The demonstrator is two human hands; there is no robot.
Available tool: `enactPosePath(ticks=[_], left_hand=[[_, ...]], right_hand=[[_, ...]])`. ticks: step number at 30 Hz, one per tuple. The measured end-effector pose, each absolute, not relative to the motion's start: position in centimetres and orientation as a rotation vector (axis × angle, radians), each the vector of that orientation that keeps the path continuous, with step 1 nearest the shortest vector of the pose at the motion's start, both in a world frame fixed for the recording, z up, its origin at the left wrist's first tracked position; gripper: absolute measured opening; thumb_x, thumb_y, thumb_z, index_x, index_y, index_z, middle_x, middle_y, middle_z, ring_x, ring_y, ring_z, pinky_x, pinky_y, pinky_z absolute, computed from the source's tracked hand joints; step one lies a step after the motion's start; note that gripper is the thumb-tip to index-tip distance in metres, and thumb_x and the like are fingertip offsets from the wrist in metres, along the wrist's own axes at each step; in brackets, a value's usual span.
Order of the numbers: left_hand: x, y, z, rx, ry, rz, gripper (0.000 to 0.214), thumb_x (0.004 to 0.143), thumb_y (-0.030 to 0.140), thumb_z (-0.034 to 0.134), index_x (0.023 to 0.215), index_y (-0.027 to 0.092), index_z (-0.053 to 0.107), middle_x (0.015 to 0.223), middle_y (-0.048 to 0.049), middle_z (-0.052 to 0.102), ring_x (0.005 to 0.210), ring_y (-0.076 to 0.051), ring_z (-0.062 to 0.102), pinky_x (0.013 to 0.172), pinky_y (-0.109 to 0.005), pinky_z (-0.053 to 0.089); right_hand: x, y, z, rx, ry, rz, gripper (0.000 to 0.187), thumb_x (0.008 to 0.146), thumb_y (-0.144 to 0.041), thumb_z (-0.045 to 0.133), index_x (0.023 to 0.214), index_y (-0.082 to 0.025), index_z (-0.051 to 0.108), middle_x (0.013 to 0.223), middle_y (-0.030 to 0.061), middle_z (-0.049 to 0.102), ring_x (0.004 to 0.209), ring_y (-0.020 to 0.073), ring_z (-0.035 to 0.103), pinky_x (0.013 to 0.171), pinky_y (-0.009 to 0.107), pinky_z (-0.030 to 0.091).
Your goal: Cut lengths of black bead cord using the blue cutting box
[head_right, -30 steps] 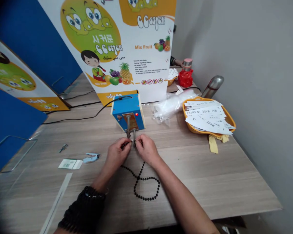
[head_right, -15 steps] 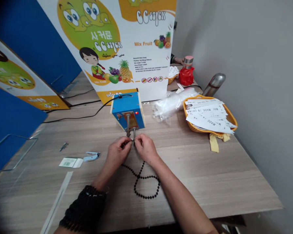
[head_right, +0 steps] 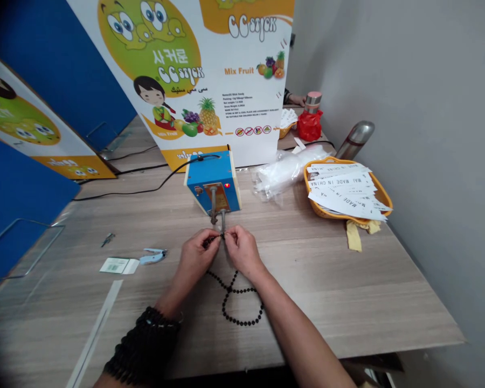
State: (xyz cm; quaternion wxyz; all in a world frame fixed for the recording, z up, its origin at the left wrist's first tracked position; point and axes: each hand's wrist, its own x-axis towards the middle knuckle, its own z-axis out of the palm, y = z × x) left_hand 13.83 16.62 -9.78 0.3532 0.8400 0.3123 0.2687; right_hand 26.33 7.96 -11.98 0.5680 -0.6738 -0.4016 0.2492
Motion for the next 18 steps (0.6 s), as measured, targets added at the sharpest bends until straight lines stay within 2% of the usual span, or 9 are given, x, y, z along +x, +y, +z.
enactPosePath(ticks=[7,11,15,18], left_hand=[[13.5,15.5,-9.6,2.053,0.86,0.69,0.011,0.085,0.023,0.058,0.088,0.018,0.067,0.083,-0.0036,0.069,0.074,-0.017,0.063,0.069,-0.026,0.048],[13.1,14.9,-8.7,1.877,0.874,0.619,0.022,0.083,0.032,0.061,0.096,0.016,0.069,0.083,-0.0058,0.07,0.073,-0.018,0.064,0.067,-0.026,0.049],[11.7,13.8,-7.2,1.588,0.861,0.404,0.035,0.083,0.047,0.06,0.088,0.014,0.068,0.07,-0.0058,0.064,0.055,-0.015,0.054,0.049,-0.023,0.042],[8.7,12.1,-6.2,1.204,0.71,0.277,0.038,0.079,0.053,0.064,0.089,0.017,0.066,0.074,-0.0057,0.062,0.044,-0.011,0.044,0.038,-0.022,0.034]], right_hand=[[25.9,6.9,-11.1,-1.555,-0.878,0.633,0.023,0.09,-0.036,0.051,0.085,-0.016,0.062,0.076,0.0027,0.063,0.07,0.0168,0.055,0.066,0.026,0.042],[25.8,6.2,-10.1,-1.539,-0.855,0.62,0.024,0.089,-0.038,0.052,0.085,-0.016,0.062,0.076,0.0029,0.062,0.07,0.0171,0.055,0.066,0.027,0.042],[25.7,5.3,-8.8,-1.518,-0.818,0.624,0.026,0.088,-0.04,0.054,0.085,-0.015,0.061,0.074,0.0019,0.06,0.067,0.0161,0.052,0.064,0.026,0.041],[25.4,4.2,-7.1,-1.425,-0.808,0.732,0.03,0.087,-0.045,0.058,0.089,-0.015,0.063,0.076,0.0017,0.059,0.066,0.0146,0.05,0.061,0.024,0.039]])
